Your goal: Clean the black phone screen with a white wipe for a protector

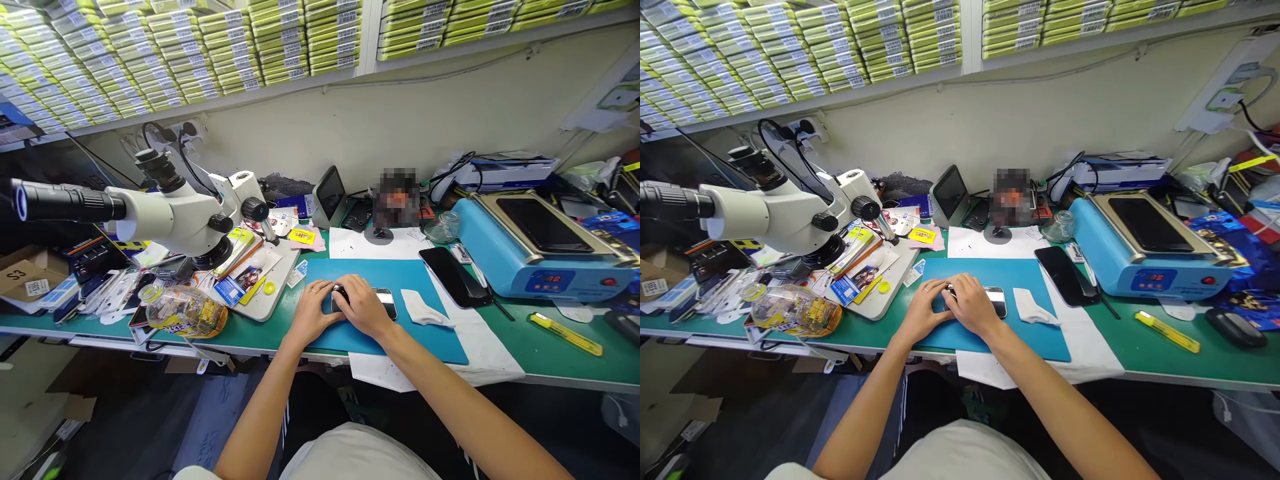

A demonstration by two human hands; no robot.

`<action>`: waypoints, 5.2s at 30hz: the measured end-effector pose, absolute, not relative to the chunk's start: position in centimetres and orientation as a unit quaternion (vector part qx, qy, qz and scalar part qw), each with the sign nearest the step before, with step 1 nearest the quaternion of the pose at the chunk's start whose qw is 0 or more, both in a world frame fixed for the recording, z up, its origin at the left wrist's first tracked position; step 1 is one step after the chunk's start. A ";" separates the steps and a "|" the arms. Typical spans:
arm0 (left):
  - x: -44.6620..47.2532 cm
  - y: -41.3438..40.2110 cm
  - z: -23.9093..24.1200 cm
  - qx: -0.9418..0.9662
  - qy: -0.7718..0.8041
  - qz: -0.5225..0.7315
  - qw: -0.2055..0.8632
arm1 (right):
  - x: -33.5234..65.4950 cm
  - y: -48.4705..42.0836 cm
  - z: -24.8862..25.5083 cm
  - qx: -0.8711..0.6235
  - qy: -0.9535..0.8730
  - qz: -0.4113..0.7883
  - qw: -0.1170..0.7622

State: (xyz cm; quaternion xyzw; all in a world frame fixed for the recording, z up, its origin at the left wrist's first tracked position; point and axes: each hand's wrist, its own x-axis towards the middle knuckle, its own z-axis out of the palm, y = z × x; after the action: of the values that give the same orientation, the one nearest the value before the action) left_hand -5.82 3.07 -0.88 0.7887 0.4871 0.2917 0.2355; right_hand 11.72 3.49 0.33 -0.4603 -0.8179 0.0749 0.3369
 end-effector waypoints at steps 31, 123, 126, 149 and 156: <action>-6.2 3.0 -0.7 0.784 0.499 0.271 0.252 | 27.4 -2.4 -1.2 -0.621 -0.739 0.042 0.259; -6.3 1.9 -0.9 0.806 0.487 0.259 0.213 | 17.7 -4.9 1.4 -0.549 -0.822 0.119 0.089; -6.4 1.8 -0.9 0.808 0.484 0.259 0.212 | 16.9 -2.5 1.8 -0.557 -0.816 0.136 0.079; -6.6 1.9 -1.3 0.783 0.488 0.286 0.258 | 12.2 -1.1 0.7 -0.472 -0.865 0.128 0.114; -6.6 1.9 -0.9 0.781 0.485 0.289 0.267 | 12.6 -3.0 0.8 -0.452 -0.874 0.149 0.099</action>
State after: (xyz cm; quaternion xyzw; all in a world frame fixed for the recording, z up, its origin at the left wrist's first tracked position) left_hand -6.55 1.85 -0.91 0.7811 0.4851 0.2886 0.2668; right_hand 12.57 -2.96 0.80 -0.4525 -0.8737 0.1485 0.0995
